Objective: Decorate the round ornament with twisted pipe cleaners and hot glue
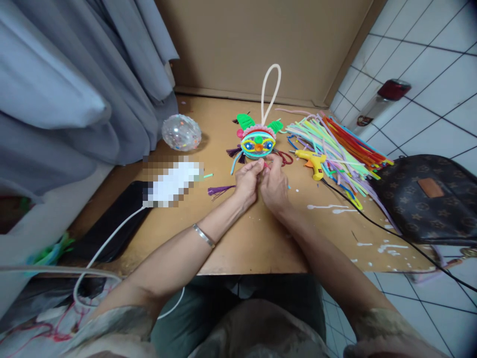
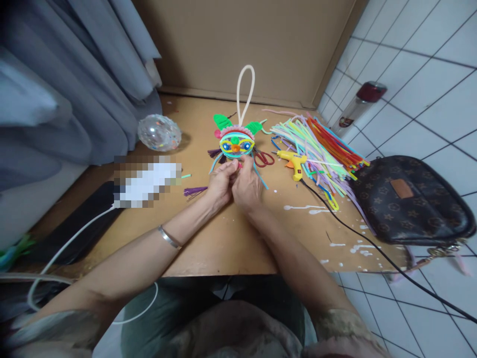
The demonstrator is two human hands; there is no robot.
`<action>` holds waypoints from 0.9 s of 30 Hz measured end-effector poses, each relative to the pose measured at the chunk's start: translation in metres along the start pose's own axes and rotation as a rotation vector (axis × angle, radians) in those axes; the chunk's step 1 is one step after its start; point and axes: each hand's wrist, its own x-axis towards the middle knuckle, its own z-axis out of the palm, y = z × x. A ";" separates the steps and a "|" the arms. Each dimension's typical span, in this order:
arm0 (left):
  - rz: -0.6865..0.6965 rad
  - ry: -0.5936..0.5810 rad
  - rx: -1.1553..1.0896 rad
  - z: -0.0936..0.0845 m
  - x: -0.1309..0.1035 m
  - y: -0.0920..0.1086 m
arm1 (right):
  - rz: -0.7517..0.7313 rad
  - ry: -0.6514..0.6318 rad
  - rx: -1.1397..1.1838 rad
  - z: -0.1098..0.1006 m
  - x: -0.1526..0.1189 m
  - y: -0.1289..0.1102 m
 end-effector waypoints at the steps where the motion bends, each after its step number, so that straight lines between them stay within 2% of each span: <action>1: 0.005 -0.001 -0.001 -0.001 0.001 -0.001 | 0.003 -0.007 -0.004 0.000 0.000 -0.001; 5: 0.009 -0.025 0.006 -0.006 0.006 -0.004 | 0.045 -0.032 -0.079 -0.001 0.001 -0.004; 9: -0.055 -0.035 -0.039 -0.012 0.011 -0.007 | 0.070 -0.042 -0.172 -0.003 0.001 -0.008; 17: -0.178 -0.083 -0.176 -0.009 0.013 -0.004 | -0.084 -0.066 -0.256 -0.003 -0.002 -0.006; 23: -0.228 -0.009 -0.194 -0.008 0.014 -0.003 | -0.115 -0.062 -0.263 -0.003 0.000 0.003; 27: -0.237 -0.015 -0.185 -0.004 0.011 -0.002 | -0.125 -0.068 -0.186 -0.007 0.005 0.010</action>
